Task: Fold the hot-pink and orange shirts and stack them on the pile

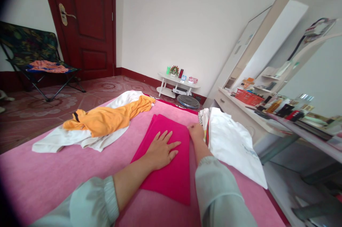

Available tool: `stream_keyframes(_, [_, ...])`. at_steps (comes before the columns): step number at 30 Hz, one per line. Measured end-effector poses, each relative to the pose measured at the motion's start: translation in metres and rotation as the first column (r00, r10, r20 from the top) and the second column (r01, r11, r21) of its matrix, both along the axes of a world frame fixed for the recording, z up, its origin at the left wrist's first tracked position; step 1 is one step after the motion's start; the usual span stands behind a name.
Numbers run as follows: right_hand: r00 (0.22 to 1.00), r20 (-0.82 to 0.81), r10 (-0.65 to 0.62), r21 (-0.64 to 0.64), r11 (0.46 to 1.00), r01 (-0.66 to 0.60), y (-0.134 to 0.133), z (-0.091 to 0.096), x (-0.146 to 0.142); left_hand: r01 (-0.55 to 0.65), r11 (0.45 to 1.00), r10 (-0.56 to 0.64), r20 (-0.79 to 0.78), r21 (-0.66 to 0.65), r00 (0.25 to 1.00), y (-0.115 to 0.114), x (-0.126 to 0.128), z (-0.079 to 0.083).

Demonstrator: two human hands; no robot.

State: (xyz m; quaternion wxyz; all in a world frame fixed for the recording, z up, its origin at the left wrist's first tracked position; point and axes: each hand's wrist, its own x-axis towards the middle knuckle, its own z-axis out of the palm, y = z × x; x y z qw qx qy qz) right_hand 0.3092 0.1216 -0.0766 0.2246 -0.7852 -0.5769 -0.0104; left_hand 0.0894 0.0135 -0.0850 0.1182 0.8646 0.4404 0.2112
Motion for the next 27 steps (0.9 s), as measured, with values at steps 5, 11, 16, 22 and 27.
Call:
stream_keyframes(5, [0.998,0.069,-0.015,0.033,0.999,0.012,-0.016,0.011,-0.012,0.006,1.0,-0.006,-0.005,-0.001,1.0,-0.001,-0.001,0.0])
stream_keyframes(11, [0.919,0.051,0.39,0.259,0.884,-0.39,-0.061,0.004,-0.054,0.002,1.0,-0.002,-0.028,-0.007,1.0,0.001,0.001,-0.003])
stream_keyframes(16, [0.867,-0.191,0.46,0.104,0.888,-0.448,-0.117,-0.023,-0.08,-0.01,1.0,0.009,-0.044,-0.025,0.999,0.003,0.0,-0.004])
stream_keyframes(22, [0.892,-0.206,0.401,0.026,0.914,-0.405,-0.145,-0.025,-0.083,-0.011,1.0,0.01,-0.081,-0.01,0.997,0.0,-0.003,0.001])
stream_keyframes(27, [0.916,-0.136,0.377,-0.034,0.923,-0.384,-0.152,-0.018,-0.088,-0.045,0.999,0.043,-0.109,-0.018,0.993,-0.009,-0.005,0.003])
